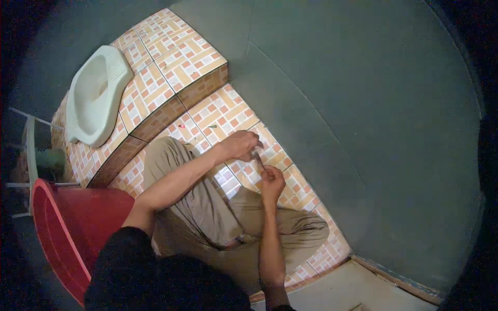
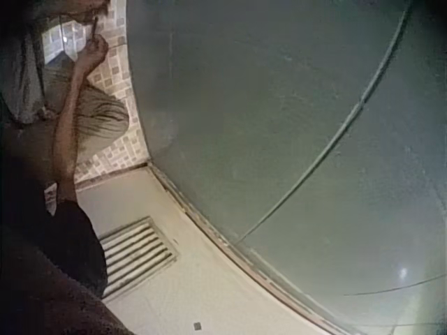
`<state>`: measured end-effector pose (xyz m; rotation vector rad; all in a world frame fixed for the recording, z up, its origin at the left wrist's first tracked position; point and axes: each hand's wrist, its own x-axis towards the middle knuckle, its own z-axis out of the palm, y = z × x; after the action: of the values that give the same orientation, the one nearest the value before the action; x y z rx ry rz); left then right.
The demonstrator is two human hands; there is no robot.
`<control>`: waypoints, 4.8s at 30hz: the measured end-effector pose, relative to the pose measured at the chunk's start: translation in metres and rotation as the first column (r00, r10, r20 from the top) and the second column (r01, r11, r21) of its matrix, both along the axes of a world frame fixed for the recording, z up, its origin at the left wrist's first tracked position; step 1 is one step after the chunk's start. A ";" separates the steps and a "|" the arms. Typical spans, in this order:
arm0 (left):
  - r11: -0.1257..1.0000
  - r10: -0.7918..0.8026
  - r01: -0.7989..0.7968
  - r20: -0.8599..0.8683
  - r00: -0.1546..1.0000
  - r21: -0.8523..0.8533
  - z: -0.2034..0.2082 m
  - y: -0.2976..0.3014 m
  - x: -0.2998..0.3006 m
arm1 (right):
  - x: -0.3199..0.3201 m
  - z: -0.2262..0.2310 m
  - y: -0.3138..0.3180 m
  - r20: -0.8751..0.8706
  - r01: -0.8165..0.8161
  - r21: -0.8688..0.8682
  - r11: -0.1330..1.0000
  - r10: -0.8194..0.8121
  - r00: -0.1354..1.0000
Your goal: The person sits on the floor of a bathroom and uses a screwdriver to remove and reattach a hinge plate to the door and doorframe.
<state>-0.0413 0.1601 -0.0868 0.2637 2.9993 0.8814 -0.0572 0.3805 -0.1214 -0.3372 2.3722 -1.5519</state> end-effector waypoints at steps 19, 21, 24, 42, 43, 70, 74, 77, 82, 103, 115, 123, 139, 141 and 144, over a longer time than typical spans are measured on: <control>-0.410 0.436 -0.626 0.746 0.504 0.663 -0.082 -0.163 -0.027 | 0.008 0.015 -0.018 -0.139 0.008 -0.163 0.987 -0.031 0.990; -0.474 0.457 -0.563 0.735 0.500 0.677 -0.102 -0.171 -0.037 | 0.006 0.004 -0.011 -0.039 -0.036 -0.088 0.995 0.033 0.999; -0.567 0.472 -0.437 0.710 0.522 0.698 -0.119 -0.176 -0.051 | -0.002 -0.008 -0.005 0.025 -0.037 -0.078 0.996 0.039 0.999; -0.688 0.597 -0.295 0.748 0.290 0.663 -0.080 -0.144 -0.064 | 0.005 -0.001 -0.005 0.046 -0.074 -0.039 0.997 0.076 0.996; -0.723 0.581 -0.225 0.751 0.315 0.653 -0.080 -0.147 -0.068 | 0.003 -0.004 -0.004 0.043 -0.075 -0.036 0.997 0.076 0.996; -0.594 0.698 -0.230 0.636 0.329 0.771 -0.085 -0.142 -0.076 | 0.005 -0.008 -0.006 0.059 -0.076 -0.018 0.997 0.077 0.995; -0.704 0.601 -0.207 0.726 0.334 0.679 -0.082 -0.145 -0.088 | 0.001 -0.012 0.001 0.017 -0.057 -0.043 0.997 0.058 0.998; -0.654 0.548 -0.092 0.554 0.626 0.751 -0.102 -0.170 -0.069 | 0.005 -0.004 -0.004 0.069 -0.083 -0.061 0.995 0.087 0.994; -0.543 0.638 -0.186 0.546 0.543 0.819 -0.103 -0.158 -0.068 | 0.006 -0.008 -0.002 0.071 -0.099 -0.078 0.992 0.104 0.992; -0.677 0.601 -0.062 0.600 0.528 0.733 -0.140 -0.152 -0.085 | 0.006 0.038 0.018 -0.246 -0.083 -0.086 0.993 0.060 0.967; -0.752 0.543 -0.040 0.653 0.527 0.658 -0.110 -0.153 -0.089 | 0.220 0.174 0.191 -0.124 0.634 0.241 0.734 -0.625 0.771; -0.839 0.541 0.076 0.811 0.223 0.539 -0.093 -0.147 -0.089 | 0.319 0.131 0.234 0.588 0.657 0.439 0.613 -0.749 0.306; -0.823 0.566 0.023 0.817 0.114 0.567 -0.054 -0.131 -0.085 | 0.279 0.132 0.223 0.606 0.552 0.455 0.699 -0.697 0.383; -0.827 0.562 0.079 0.815 0.139 0.557 -0.045 -0.125 -0.088 | 0.277 0.134 0.225 0.602 0.555 0.453 0.698 -0.698 0.387; -0.822 0.569 0.094 0.816 0.098 0.562 -0.047 -0.127 -0.086 | 0.282 0.137 0.225 0.611 0.548 0.451 0.704 -0.691 0.385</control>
<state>-0.1276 0.0331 -0.1338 1.2817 -0.0796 -1.7733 0.2248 0.6057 0.0151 1.1999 1.9282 -1.2829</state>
